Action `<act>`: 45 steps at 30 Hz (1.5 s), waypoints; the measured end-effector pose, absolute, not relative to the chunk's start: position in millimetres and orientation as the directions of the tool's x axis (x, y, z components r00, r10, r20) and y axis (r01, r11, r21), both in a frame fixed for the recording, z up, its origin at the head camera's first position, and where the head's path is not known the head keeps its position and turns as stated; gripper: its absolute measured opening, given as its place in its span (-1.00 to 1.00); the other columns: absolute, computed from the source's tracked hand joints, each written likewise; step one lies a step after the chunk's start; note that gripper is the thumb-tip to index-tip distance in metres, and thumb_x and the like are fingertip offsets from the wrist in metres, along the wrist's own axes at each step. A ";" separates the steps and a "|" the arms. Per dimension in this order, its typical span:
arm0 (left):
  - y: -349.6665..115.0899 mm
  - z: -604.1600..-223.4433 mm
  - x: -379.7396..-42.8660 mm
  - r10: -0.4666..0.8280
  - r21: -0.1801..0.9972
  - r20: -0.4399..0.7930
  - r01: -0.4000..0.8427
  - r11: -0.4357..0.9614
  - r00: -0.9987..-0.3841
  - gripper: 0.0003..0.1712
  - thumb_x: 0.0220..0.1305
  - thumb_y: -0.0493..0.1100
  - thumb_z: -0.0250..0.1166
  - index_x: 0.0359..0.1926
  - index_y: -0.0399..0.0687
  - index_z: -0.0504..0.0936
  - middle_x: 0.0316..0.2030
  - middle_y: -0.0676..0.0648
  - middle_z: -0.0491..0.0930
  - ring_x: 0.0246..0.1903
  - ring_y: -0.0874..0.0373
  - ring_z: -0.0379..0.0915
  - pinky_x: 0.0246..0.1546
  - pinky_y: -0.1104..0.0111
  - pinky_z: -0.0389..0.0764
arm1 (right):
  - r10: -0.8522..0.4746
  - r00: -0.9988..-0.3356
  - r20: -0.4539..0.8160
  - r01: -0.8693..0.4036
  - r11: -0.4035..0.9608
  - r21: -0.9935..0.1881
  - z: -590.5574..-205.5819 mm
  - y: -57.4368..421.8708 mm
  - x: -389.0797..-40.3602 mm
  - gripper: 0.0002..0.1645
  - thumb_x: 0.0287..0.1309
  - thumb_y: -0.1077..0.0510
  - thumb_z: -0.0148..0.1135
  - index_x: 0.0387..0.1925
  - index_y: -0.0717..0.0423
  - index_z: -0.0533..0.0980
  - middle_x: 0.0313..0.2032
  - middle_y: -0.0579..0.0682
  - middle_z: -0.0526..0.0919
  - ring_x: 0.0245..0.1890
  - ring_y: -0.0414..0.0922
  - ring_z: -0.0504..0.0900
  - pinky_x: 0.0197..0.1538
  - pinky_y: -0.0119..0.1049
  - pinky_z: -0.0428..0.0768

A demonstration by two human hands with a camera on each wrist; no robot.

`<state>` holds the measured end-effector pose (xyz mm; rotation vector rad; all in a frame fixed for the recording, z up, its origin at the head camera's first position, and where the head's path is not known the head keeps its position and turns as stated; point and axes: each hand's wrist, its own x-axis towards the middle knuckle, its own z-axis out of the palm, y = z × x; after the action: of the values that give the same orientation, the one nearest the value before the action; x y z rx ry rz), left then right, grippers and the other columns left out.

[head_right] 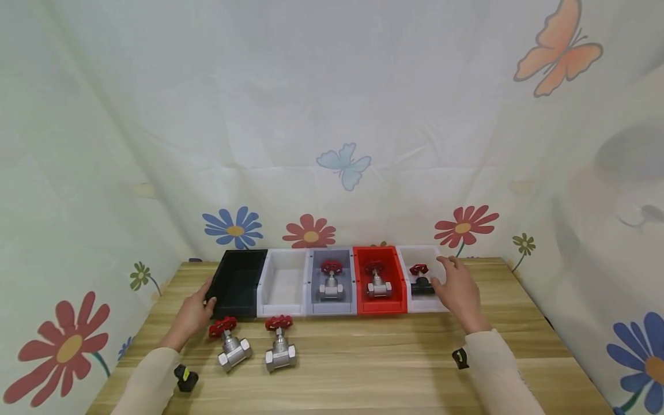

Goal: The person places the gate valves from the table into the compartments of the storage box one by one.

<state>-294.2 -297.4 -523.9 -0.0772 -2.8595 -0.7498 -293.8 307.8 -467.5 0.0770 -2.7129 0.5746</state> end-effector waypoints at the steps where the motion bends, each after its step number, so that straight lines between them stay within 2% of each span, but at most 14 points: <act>1: -297.7 -523.9 -294.2 0.004 0.480 0.188 0.096 0.872 -0.982 -0.30 0.41 -0.26 0.05 0.48 -0.38 0.06 0.13 -0.62 0.42 0.07 -0.43 0.49 0.11 -0.19 0.47 | 0.027 -0.932 0.362 -0.122 0.916 -0.383 -468.8 310.7 -294.1 -0.34 0.17 0.11 0.28 0.26 0.29 0.37 0.21 0.43 0.38 0.14 0.40 0.42 0.11 0.36 0.44; 10: -298.1 -525.1 -294.5 0.002 0.477 0.176 0.087 0.875 -0.984 -0.30 0.42 -0.26 0.04 0.49 -0.36 0.04 0.15 -0.61 0.41 0.09 -0.43 0.47 0.13 -0.20 0.45 | 0.057 -0.939 0.340 -0.086 0.916 -0.392 -481.0 328.2 -296.7 -0.32 0.17 0.15 0.29 0.28 0.30 0.34 0.17 0.47 0.42 0.11 0.43 0.44 0.10 0.38 0.42; 18: -296.5 -523.4 -294.8 0.000 0.474 0.185 0.089 0.876 -0.983 -0.30 0.42 -0.25 0.05 0.49 -0.35 0.05 0.11 -0.61 0.45 0.04 -0.42 0.51 0.09 -0.19 0.48 | 0.045 -0.954 0.297 -0.085 0.908 -0.410 -497.2 335.2 -297.8 -0.37 0.17 0.21 0.24 0.25 0.34 0.34 0.03 0.49 0.55 -0.05 0.40 0.57 -0.07 0.30 0.51; 25: -297.4 -524.5 -294.9 0.005 0.475 0.177 0.090 0.875 -0.984 -0.30 0.42 -0.26 0.04 0.49 -0.37 0.04 0.12 -0.62 0.43 0.06 -0.42 0.49 0.11 -0.19 0.47 | 0.041 -0.949 0.312 -0.090 0.915 -0.393 -506.6 337.4 -298.5 -0.40 0.16 0.26 0.20 0.25 0.32 0.35 -0.12 0.50 0.62 -0.25 0.38 0.64 -0.24 0.26 0.53; 34: -296.1 -523.3 -295.6 0.005 0.474 0.187 0.095 0.875 -0.982 -0.30 0.42 -0.26 0.04 0.48 -0.38 0.04 0.12 -0.61 0.44 0.06 -0.43 0.50 0.10 -0.19 0.48 | 0.042 -0.959 0.279 -0.073 0.918 -0.390 -508.9 336.8 -302.7 -0.38 0.19 0.33 0.16 0.28 0.40 0.30 -0.12 0.54 0.60 -0.26 0.35 0.64 -0.23 0.24 0.56; 41: -294.5 -523.1 -296.3 0.012 0.468 0.186 0.099 0.878 -0.983 -0.30 0.42 -0.26 0.05 0.47 -0.41 0.05 0.07 -0.62 0.47 0.00 -0.40 0.54 0.06 -0.18 0.51 | 0.064 -0.976 0.208 -0.028 0.909 -0.416 -512.8 335.4 -305.2 -0.35 0.26 0.32 0.08 0.36 0.37 0.21 0.02 0.56 0.53 -0.16 0.33 0.62 -0.14 0.22 0.57; 45: -295.6 -521.3 -294.9 0.005 0.471 0.156 0.079 0.879 -0.988 -0.28 0.42 -0.24 0.05 0.48 -0.41 0.03 0.12 -0.61 0.44 0.06 -0.40 0.51 0.10 -0.18 0.48 | 0.042 -0.975 0.217 -0.050 0.914 -0.402 -513.2 334.4 -306.1 -0.32 0.22 0.34 0.10 0.36 0.38 0.20 -0.01 0.57 0.54 -0.16 0.36 0.62 -0.13 0.24 0.56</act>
<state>-294.9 -295.6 -521.3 -0.0651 -2.8985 -0.7359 -306.1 334.4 -513.2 0.0055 -2.8547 0.6082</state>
